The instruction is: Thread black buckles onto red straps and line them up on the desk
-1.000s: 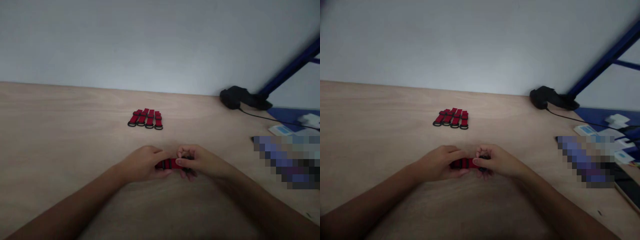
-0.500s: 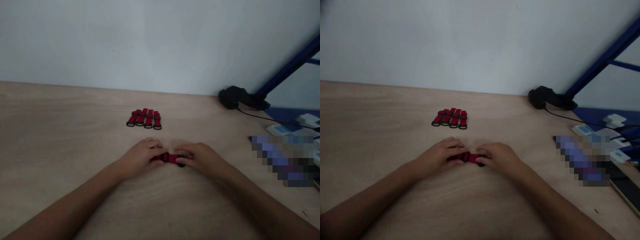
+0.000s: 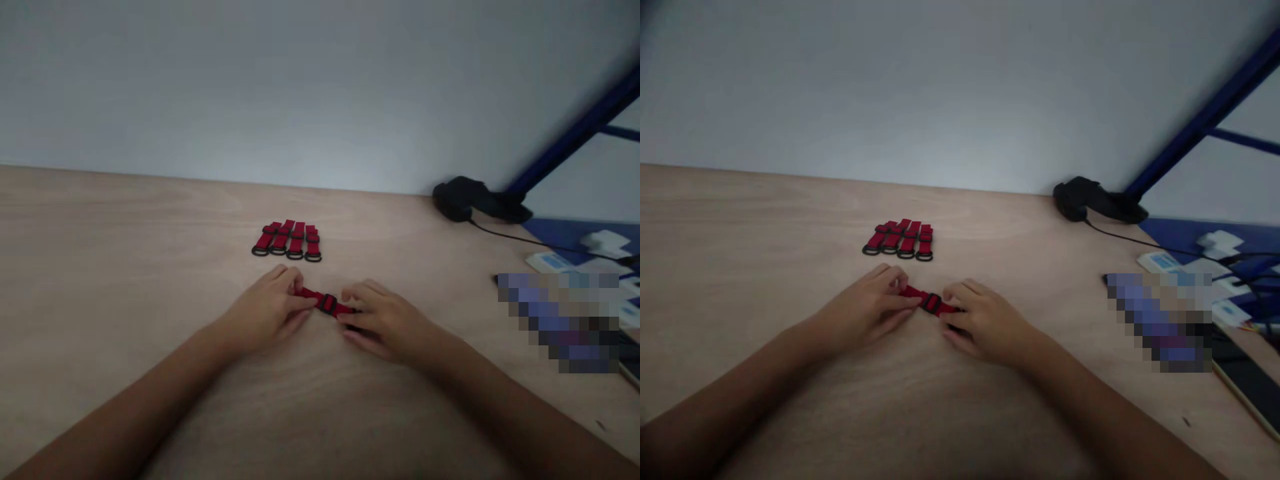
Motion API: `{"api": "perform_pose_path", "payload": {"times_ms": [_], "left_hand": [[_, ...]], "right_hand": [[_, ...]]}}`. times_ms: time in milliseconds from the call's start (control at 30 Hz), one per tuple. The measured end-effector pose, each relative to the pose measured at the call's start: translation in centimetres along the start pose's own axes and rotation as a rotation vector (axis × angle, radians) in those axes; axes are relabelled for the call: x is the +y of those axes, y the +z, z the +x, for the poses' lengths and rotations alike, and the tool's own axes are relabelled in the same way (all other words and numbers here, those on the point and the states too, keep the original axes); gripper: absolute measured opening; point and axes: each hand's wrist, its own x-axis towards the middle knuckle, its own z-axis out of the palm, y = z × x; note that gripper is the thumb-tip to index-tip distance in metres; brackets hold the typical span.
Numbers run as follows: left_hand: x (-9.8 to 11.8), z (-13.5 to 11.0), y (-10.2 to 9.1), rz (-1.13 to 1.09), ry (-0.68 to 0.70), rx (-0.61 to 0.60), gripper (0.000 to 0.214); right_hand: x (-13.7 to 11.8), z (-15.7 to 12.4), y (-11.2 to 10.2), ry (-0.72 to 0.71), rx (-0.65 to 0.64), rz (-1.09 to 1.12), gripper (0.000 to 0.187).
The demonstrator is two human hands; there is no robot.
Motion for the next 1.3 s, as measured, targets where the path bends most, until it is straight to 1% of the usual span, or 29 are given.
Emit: {"api": "perform_pose_path", "payload": {"times_ms": [100, 200, 333, 467, 567, 600, 700, 767, 833, 867, 933, 1033, 1167, 1300], "left_hand": [[-0.1, -0.2, 0.2, -0.009, -0.011, -0.024, 0.027], [-0.3, -0.1, 0.8, -0.068, -0.048, 0.005, 0.026], [-0.9, 0.2, 1.0, -0.145, -0.149, 0.075, 0.026], [-1.7, 0.2, 0.6, -0.118, -0.216, 0.149, 0.027], [-2.4, 0.1, 0.6, -0.075, -0.261, 0.204, 0.027], [-2.6, 0.1, 0.6, -0.058, -0.274, 0.229, 0.027], [-3.5, 0.0, 0.7, 0.004, -0.321, 0.317, 0.028], [-4.2, -0.1, 0.7, 0.060, -0.364, 0.371, 0.028], [-5.0, -0.2, 0.8, 0.112, -0.403, 0.392, 0.030], [-5.4, -0.2, 0.9, 0.131, -0.413, 0.388, 0.032], [-6.1, -0.3, 1.1, 0.151, -0.414, 0.342, 0.037], [-6.7, -0.2, 1.4, 0.134, -0.397, 0.252, 0.039], [-6.5, 0.1, 1.5, 0.114, -0.400, 0.184, 0.034], [-6.0, 0.3, 1.5, 0.122, -0.400, 0.175, 0.036]], "right_hand": [[-0.1, 0.0, 0.0, -0.048, 0.007, 0.030, 0.023], [-0.1, -0.1, 0.2, -0.048, 0.009, 0.062, 0.024], [-0.3, -0.2, 0.6, 0.012, 0.009, 0.102, 0.021], [0.0, -0.4, 0.6, 0.062, 0.021, 0.126, 0.021], [0.4, -0.4, 0.4, 0.005, 0.076, 0.047, 0.026], [0.5, -0.3, 0.4, -0.019, 0.074, 0.024, 0.027], [0.6, -0.3, 0.3, -0.048, -0.009, -0.011, 0.030], [0.7, -0.3, 0.4, 0.016, -0.059, -0.072, 0.033], [1.1, -0.3, 0.6, 0.149, -0.077, -0.180, 0.037], [1.4, -0.4, 0.7, 0.224, -0.081, -0.237, 0.038], [2.3, -0.6, 0.8, 0.344, -0.096, -0.325, 0.040], [3.9, -0.4, 1.1, 0.410, -0.118, -0.356, 0.044], [5.6, 1.2, 1.5, 0.363, -0.105, -0.305, 0.047], [6.7, 4.2, 2.1, 0.315, -0.075, -0.246, 0.049]]}}
